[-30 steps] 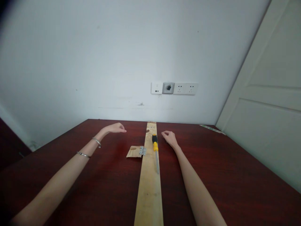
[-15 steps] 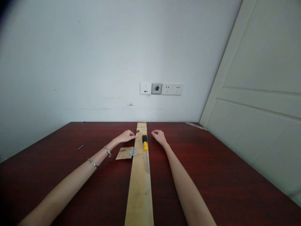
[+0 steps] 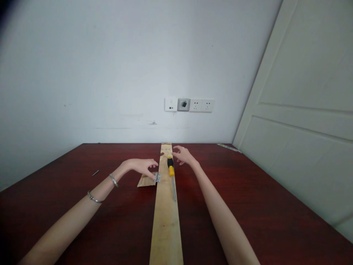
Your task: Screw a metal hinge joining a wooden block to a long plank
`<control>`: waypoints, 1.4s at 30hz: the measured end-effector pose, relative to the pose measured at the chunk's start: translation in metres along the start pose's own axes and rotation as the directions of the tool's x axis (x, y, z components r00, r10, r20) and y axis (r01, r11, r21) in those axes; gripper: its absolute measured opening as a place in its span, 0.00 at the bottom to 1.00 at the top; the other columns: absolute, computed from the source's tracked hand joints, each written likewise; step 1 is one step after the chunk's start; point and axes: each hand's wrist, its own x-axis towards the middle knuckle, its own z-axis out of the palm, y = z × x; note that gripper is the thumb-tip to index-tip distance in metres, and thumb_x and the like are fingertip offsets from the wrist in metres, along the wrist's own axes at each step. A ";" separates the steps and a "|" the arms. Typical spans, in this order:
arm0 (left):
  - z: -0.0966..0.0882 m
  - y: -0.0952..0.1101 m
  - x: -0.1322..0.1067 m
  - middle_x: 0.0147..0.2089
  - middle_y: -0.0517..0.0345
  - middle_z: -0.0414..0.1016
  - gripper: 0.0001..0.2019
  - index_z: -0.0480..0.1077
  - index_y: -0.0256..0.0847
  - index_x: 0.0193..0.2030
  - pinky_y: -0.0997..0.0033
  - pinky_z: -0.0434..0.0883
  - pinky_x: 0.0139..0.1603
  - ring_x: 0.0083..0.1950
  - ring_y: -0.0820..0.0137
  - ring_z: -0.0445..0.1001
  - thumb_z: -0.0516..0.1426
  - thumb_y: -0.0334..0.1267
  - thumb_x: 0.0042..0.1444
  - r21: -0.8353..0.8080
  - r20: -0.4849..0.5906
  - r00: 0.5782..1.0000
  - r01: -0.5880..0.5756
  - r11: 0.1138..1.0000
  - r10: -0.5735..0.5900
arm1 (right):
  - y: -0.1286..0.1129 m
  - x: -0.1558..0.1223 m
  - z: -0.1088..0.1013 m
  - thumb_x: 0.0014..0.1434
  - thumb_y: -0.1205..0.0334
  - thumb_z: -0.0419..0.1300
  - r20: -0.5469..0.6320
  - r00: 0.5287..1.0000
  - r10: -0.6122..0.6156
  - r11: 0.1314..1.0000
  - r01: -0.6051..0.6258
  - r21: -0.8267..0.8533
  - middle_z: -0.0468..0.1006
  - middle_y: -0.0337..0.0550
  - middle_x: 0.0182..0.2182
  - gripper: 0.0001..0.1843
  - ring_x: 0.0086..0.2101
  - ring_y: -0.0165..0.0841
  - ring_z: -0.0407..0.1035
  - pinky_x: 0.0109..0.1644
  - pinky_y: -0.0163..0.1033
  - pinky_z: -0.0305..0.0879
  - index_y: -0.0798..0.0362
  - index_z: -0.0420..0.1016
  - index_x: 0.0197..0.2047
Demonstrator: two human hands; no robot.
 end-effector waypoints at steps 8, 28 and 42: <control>-0.005 0.025 -0.012 0.58 0.35 0.65 0.48 0.60 0.30 0.60 0.65 0.67 0.50 0.53 0.52 0.68 0.64 0.55 0.33 0.229 0.218 0.959 0.132 0.965 -0.182 | -0.020 -0.032 0.011 0.49 0.53 0.66 0.044 0.998 -0.045 0.982 0.052 -0.183 0.77 0.47 0.37 0.34 0.22 0.26 0.68 0.11 0.24 0.60 0.49 0.66 0.59; 0.006 0.039 -0.004 0.66 0.30 0.53 0.48 0.55 0.30 0.62 0.59 0.61 0.60 0.65 0.47 0.57 0.66 0.52 0.37 0.364 0.281 0.913 0.184 0.913 -0.296 | -0.014 -0.030 0.030 0.45 0.64 0.65 0.041 0.997 0.069 0.995 -0.066 -0.077 0.78 0.47 0.38 0.28 0.23 0.30 0.74 0.19 0.32 0.72 0.58 0.70 0.52; 0.005 0.037 -0.005 0.66 0.35 0.55 0.48 0.56 0.34 0.64 0.61 0.62 0.59 0.64 0.50 0.59 0.65 0.54 0.37 0.358 0.272 0.919 0.178 0.916 -0.285 | -0.071 -0.050 -0.018 0.48 0.62 0.62 -0.172 0.977 -0.125 0.976 0.153 0.157 0.69 0.32 0.25 0.34 0.22 0.28 0.70 0.22 0.35 0.74 0.50 0.60 0.59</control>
